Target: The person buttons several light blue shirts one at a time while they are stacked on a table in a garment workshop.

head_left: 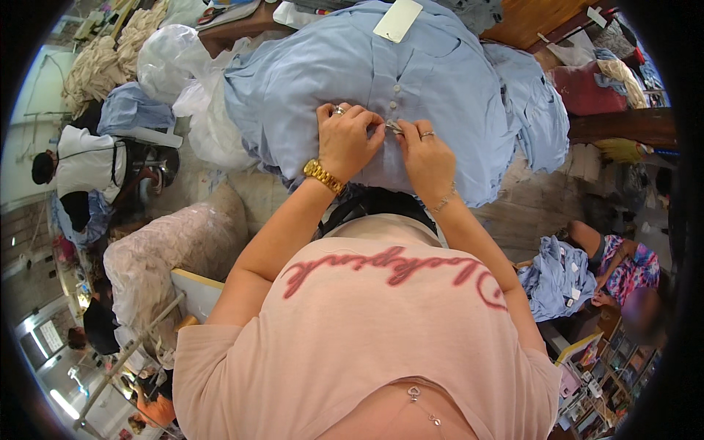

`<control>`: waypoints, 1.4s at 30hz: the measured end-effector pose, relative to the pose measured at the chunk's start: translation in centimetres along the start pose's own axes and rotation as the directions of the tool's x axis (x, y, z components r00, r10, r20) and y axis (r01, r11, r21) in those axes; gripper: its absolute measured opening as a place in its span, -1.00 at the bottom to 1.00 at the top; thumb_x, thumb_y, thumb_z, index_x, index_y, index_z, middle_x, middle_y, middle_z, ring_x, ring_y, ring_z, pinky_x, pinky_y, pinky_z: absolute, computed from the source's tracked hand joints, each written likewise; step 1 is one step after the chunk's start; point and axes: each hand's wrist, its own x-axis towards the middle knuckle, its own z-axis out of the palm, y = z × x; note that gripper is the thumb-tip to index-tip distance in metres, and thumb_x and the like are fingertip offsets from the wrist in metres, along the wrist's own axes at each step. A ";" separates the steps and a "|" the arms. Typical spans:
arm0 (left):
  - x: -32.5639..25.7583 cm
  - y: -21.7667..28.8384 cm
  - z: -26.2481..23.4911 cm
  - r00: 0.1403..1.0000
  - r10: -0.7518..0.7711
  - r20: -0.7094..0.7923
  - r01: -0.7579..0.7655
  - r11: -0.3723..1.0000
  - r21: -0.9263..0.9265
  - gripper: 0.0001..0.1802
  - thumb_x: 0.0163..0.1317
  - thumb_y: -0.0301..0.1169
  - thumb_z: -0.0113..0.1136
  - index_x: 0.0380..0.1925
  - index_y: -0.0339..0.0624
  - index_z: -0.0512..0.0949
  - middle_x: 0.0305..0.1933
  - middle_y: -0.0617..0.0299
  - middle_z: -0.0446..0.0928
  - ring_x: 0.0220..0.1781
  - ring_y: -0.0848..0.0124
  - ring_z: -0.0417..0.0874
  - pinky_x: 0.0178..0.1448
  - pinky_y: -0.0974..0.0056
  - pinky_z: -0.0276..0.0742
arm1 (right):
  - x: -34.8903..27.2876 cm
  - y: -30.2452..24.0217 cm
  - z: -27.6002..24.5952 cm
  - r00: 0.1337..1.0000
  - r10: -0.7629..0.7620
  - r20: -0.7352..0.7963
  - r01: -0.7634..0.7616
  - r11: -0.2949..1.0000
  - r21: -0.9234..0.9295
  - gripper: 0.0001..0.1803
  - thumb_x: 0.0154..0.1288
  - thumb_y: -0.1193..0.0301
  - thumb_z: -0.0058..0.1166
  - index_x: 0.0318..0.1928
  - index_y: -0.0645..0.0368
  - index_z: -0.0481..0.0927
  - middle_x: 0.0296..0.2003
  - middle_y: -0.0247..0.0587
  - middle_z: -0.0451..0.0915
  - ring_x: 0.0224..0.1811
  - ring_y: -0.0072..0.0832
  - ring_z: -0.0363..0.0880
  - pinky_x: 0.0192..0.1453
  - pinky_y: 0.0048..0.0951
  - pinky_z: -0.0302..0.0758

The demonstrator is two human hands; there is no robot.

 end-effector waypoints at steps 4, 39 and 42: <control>0.0 0.0 -0.1 1.000 0.008 0.001 -0.008 1.000 -0.004 -0.93 -0.06 -0.31 0.20 -0.60 0.01 0.57 -0.53 0.42 0.51 -0.38 0.41 0.48 -0.05 0.17 0.16 | 0.2 0.0 0.5 1.000 0.011 0.012 -0.012 1.000 0.011 -0.84 0.15 0.35 0.01 -0.23 0.03 0.50 -0.41 -0.31 0.43 -0.49 -0.37 0.50 -0.48 -0.42 0.44; 7.5 -1.4 0.5 0.863 -0.135 0.487 0.384 0.802 -0.458 -0.79 0.03 -0.38 0.26 -0.40 -0.31 0.61 -0.48 0.21 0.59 -0.46 0.50 0.54 -0.32 0.42 0.44 | -1.9 5.4 1.7 0.954 0.204 0.221 -0.301 0.654 0.694 -0.71 0.25 0.29 -0.01 -0.10 0.20 0.40 -0.35 -0.21 0.50 -0.34 -0.43 0.50 -0.31 -0.48 0.41; 7.8 -1.4 0.2 0.896 -0.126 0.427 0.329 0.833 -0.445 -0.76 0.01 -0.31 0.26 -0.42 -0.28 0.62 -0.53 0.10 0.59 -0.49 0.37 0.60 -0.35 0.35 0.45 | 0.3 4.0 -0.3 0.972 0.131 0.196 -0.207 0.875 0.438 -0.70 0.25 0.24 -0.02 -0.14 0.20 0.41 -0.32 -0.10 0.49 -0.32 -0.23 0.51 -0.29 -0.34 0.43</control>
